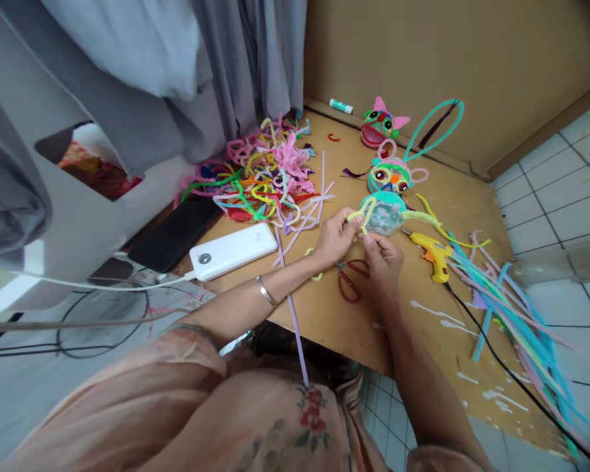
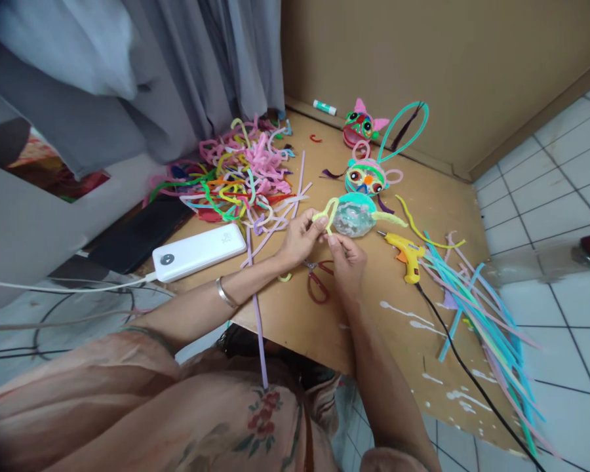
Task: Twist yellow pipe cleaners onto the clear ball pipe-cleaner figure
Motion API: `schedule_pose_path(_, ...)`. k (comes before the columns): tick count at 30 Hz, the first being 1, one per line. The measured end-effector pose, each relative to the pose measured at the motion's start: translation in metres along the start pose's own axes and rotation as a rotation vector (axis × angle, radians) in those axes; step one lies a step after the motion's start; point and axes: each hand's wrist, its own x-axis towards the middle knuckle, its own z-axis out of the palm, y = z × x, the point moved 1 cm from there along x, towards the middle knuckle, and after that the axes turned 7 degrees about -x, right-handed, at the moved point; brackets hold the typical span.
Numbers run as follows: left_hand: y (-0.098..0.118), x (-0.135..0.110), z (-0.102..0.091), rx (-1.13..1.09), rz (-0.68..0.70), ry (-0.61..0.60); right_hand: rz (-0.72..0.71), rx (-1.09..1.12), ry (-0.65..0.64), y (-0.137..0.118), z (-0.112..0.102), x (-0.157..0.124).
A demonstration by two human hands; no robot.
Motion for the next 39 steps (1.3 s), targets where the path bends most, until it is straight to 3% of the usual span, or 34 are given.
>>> schedule_pose_path(3, 0.000, 0.000, 0.000, -0.010, -0.001, -0.002, -0.029, -0.008, 0.047, -0.005, -0.001, 0.001)
schedule_pose_path(11, -0.008, 0.005, -0.001, -0.181, -0.076, -0.069, 0.086, 0.029, 0.050, -0.006, -0.006, 0.001)
schedule_pose_path(17, -0.008, 0.005, 0.000, -0.259, -0.116, -0.038, 0.112, 0.057, 0.079, -0.007, -0.006, 0.002)
schedule_pose_path(29, 0.000, 0.006, 0.000, -0.203, -0.095, -0.056, 0.104, 0.051, 0.066, -0.008, -0.005, 0.001)
schedule_pose_path(39, 0.004, 0.007, -0.002, -0.175, -0.128, -0.111, 0.047, -0.078, 0.230, -0.012, -0.014, 0.001)
